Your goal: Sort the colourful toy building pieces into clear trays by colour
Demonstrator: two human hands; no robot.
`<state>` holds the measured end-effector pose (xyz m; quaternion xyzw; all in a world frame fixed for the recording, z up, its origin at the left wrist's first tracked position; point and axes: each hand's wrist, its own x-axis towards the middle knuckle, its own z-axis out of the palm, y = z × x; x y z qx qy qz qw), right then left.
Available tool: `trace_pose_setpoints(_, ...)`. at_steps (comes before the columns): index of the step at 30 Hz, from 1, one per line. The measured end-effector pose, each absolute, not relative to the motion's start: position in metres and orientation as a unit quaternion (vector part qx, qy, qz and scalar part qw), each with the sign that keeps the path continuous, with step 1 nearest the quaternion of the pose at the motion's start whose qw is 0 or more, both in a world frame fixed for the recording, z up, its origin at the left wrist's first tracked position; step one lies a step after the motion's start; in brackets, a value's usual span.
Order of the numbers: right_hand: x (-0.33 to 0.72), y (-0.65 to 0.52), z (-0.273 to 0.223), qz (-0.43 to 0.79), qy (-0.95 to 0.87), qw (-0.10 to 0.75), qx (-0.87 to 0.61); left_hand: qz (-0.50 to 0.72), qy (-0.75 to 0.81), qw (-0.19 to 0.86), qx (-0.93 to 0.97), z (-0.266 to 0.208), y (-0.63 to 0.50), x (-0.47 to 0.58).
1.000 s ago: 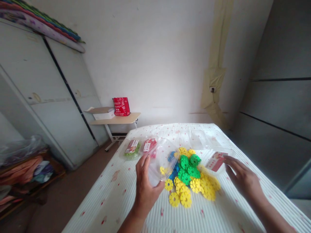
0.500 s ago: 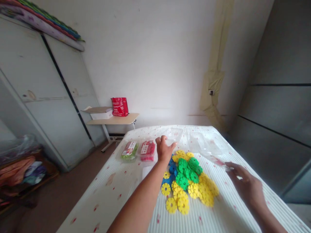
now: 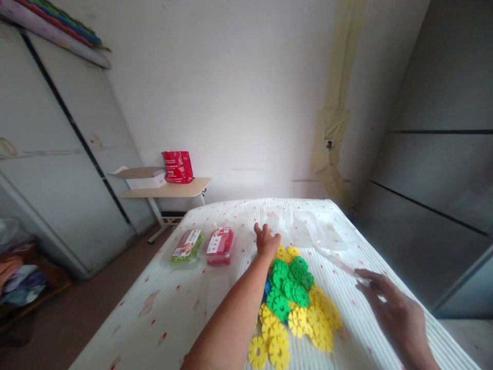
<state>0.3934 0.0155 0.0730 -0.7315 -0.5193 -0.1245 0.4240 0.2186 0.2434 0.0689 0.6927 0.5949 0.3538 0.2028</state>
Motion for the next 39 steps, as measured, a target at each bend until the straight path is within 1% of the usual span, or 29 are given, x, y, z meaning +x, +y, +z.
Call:
trace_pose_setpoints(10,0.389,0.014,0.076,-0.123,-0.526,0.417,-0.731,0.321,0.569,0.196,0.731,0.064,0.247,0.216)
trace_pose_setpoints(29,0.386,0.013,0.081,-0.078,-0.511,0.442,-0.733,0.282,0.544,0.171,0.772,0.068,0.243,0.204)
trace_pose_setpoints(39,0.383,0.013,0.083,-0.069,-0.507,0.450,-0.732,0.221,0.540,0.142,0.800,0.074,0.243,0.203)
